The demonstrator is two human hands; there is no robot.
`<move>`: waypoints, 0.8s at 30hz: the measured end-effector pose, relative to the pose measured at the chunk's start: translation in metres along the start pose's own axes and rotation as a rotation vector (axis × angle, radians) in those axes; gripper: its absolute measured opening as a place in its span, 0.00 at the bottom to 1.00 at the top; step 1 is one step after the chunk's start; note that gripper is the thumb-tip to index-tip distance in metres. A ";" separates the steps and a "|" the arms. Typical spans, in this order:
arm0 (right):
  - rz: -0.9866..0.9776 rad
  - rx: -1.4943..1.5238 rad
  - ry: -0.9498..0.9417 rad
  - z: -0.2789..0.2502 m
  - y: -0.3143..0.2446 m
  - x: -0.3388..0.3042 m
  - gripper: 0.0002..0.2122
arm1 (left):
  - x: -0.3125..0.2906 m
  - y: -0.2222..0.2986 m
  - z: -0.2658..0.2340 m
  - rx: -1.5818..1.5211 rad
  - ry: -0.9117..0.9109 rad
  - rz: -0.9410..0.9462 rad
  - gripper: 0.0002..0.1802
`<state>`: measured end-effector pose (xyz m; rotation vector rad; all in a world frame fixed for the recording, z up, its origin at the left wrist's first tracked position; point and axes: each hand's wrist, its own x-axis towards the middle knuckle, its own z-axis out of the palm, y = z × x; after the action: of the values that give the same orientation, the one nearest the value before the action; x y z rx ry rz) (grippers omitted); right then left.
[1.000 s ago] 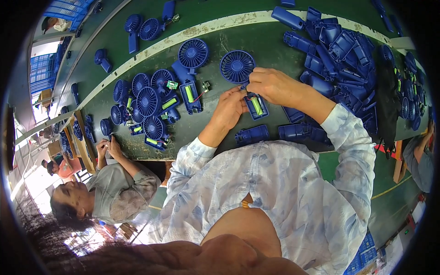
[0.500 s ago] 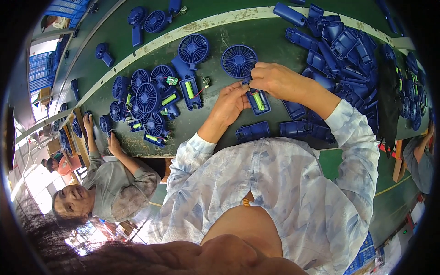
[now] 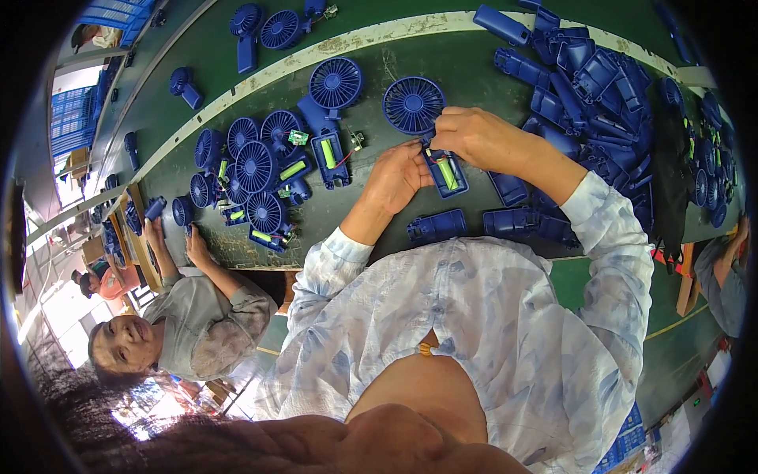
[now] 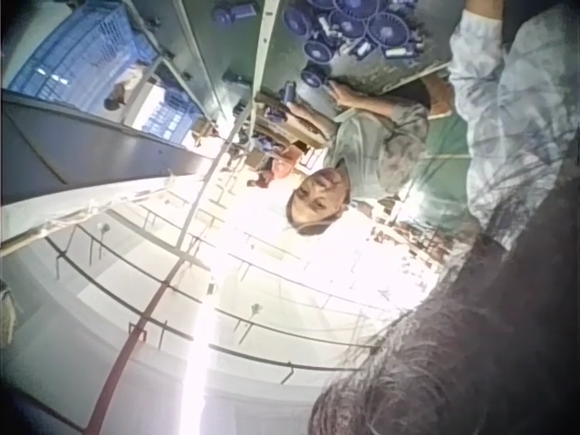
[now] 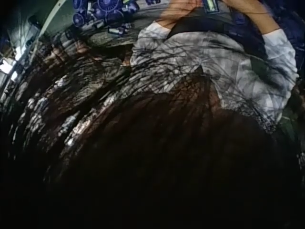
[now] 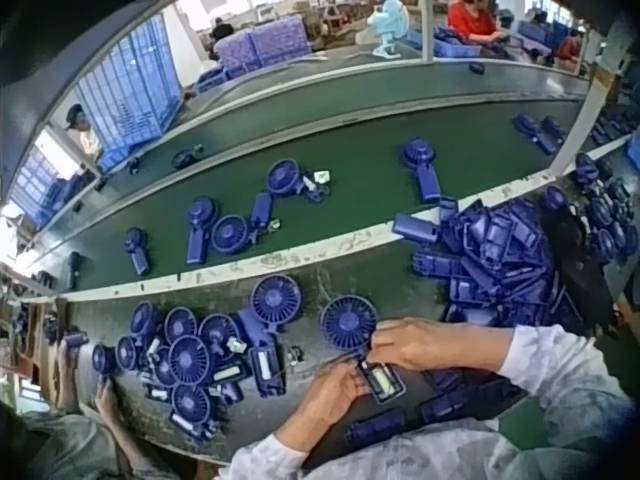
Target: The person assembles a handheld fan by joining a fan head to a handle, fitting the circuit board and wires inside, and snapping on a back cover. They then place the assembled fan on the conveyor belt and repeat the process with new components.
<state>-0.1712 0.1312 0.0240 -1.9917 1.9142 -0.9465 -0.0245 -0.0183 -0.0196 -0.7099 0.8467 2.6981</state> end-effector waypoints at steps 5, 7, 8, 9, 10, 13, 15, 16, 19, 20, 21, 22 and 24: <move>-0.002 0.056 0.020 -0.003 0.003 0.001 0.06 | 0.002 -0.002 -0.002 -0.016 0.010 0.005 0.12; 0.003 0.054 0.032 -0.003 0.004 0.000 0.06 | 0.002 -0.001 -0.001 -0.013 0.004 0.002 0.12; 0.009 0.047 0.022 -0.003 0.003 0.000 0.06 | 0.002 -0.001 0.000 -0.011 0.012 0.002 0.11; 0.012 0.040 0.012 -0.004 0.003 0.000 0.06 | 0.001 -0.001 0.000 -0.008 0.020 0.003 0.11; 0.012 0.040 0.011 -0.003 0.003 0.000 0.06 | 0.001 -0.002 -0.001 -0.009 0.020 0.003 0.11; 0.014 0.032 0.006 -0.004 0.003 0.001 0.06 | 0.001 -0.002 -0.001 0.007 0.011 0.014 0.13; 0.012 0.037 0.003 -0.004 0.003 0.000 0.06 | 0.001 -0.001 0.003 -0.014 0.036 0.015 0.11; 0.011 0.038 0.003 -0.004 0.003 0.000 0.06 | 0.001 -0.001 0.004 -0.014 0.037 0.016 0.11; 0.005 0.043 0.013 -0.004 0.003 0.000 0.06 | 0.000 -0.001 0.003 -0.007 0.043 0.010 0.11; 0.004 0.037 0.016 -0.003 0.004 0.000 0.06 | 0.001 -0.001 0.002 0.009 0.033 0.013 0.12; 0.006 0.032 0.019 -0.003 0.004 0.000 0.06 | 0.001 -0.001 0.001 0.024 0.022 0.015 0.13; 0.005 0.033 0.019 -0.003 0.003 -0.001 0.06 | 0.001 -0.002 0.001 0.024 0.023 0.015 0.13; -0.005 0.016 0.026 -0.003 0.003 -0.001 0.06 | 0.001 -0.002 0.000 0.021 0.016 0.022 0.13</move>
<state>-0.1753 0.1326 0.0244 -1.9860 1.9097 -0.9907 -0.0252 -0.0162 -0.0210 -0.7229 0.8910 2.7024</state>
